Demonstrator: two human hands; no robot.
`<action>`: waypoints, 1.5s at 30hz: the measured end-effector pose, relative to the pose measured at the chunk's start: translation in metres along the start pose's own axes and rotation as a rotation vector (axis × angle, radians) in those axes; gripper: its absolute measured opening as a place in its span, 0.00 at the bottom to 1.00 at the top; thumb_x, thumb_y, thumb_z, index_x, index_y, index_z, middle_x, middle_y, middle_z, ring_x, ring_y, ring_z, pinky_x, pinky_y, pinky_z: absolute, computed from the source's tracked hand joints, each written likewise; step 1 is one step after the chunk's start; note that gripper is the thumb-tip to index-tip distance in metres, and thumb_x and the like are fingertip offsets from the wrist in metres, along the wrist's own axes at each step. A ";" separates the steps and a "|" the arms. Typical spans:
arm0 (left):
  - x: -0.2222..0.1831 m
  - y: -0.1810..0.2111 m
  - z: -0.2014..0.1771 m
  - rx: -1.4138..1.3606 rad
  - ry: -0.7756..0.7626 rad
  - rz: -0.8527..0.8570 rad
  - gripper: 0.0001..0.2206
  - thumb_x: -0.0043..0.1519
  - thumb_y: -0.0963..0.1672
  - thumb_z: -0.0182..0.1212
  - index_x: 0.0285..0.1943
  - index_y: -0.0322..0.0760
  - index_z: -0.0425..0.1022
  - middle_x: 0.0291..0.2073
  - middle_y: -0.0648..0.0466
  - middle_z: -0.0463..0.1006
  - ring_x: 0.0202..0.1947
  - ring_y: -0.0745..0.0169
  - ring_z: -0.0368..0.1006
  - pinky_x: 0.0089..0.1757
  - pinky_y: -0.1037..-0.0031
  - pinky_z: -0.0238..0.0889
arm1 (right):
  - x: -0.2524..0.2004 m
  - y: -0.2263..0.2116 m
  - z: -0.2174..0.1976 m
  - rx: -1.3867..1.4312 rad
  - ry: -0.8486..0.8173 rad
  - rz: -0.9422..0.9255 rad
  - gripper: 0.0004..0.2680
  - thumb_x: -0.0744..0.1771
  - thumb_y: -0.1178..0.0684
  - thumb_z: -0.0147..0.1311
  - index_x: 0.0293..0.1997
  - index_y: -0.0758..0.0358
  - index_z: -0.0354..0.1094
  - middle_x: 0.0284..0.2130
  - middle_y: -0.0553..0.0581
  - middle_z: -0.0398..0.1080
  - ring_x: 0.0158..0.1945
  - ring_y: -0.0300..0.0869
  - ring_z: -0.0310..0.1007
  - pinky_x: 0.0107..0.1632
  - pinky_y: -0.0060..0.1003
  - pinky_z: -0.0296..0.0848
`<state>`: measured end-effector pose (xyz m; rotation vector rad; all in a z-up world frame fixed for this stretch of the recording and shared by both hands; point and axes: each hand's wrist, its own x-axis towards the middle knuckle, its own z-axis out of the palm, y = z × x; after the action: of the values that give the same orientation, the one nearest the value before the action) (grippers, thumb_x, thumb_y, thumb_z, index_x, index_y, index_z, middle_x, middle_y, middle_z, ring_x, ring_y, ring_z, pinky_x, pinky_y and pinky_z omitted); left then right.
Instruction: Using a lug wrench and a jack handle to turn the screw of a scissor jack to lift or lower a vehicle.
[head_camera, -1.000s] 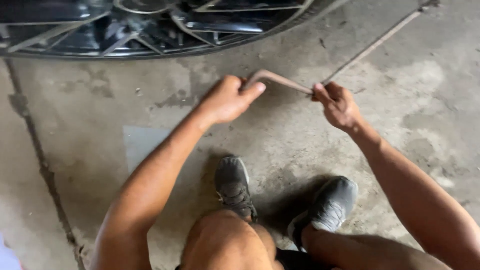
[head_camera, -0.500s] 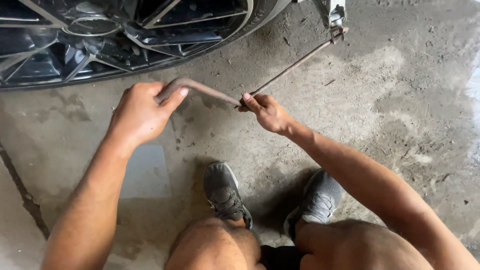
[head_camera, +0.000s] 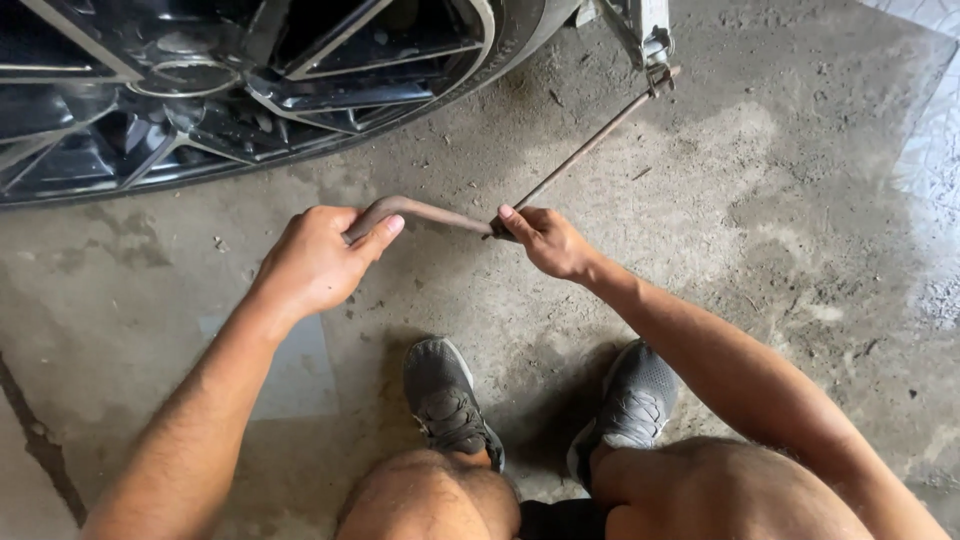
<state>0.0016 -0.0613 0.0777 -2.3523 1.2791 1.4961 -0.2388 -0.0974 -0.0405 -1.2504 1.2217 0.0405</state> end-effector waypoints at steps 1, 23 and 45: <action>0.001 0.000 0.000 0.007 -0.008 0.005 0.19 0.61 0.54 0.52 0.28 0.39 0.77 0.20 0.47 0.76 0.26 0.49 0.74 0.30 0.67 0.63 | 0.006 0.007 0.001 0.024 0.013 -0.002 0.25 0.68 0.32 0.36 0.38 0.70 0.70 0.30 0.70 0.70 0.42 0.58 0.71 0.49 0.51 0.66; 0.000 -0.006 -0.001 0.035 -0.045 -0.031 0.20 0.61 0.54 0.52 0.29 0.36 0.78 0.24 0.43 0.78 0.31 0.45 0.76 0.32 0.63 0.65 | -0.020 -0.020 -0.081 -0.427 0.433 -0.146 0.11 0.70 0.49 0.50 0.37 0.66 0.73 0.26 0.62 0.72 0.34 0.53 0.75 0.40 0.44 0.70; -0.009 -0.052 0.010 0.027 -0.055 -0.010 0.24 0.61 0.57 0.51 0.18 0.40 0.61 0.13 0.57 0.60 0.19 0.65 0.58 0.27 0.70 0.53 | 0.091 0.026 -0.180 -0.683 0.936 -0.329 0.11 0.73 0.50 0.44 0.32 0.58 0.65 0.19 0.47 0.69 0.13 0.31 0.62 0.10 0.28 0.61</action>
<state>0.0280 -0.0179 0.0612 -2.2815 1.2647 1.5198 -0.3364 -0.2683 -0.0910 -2.1890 1.8519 -0.4500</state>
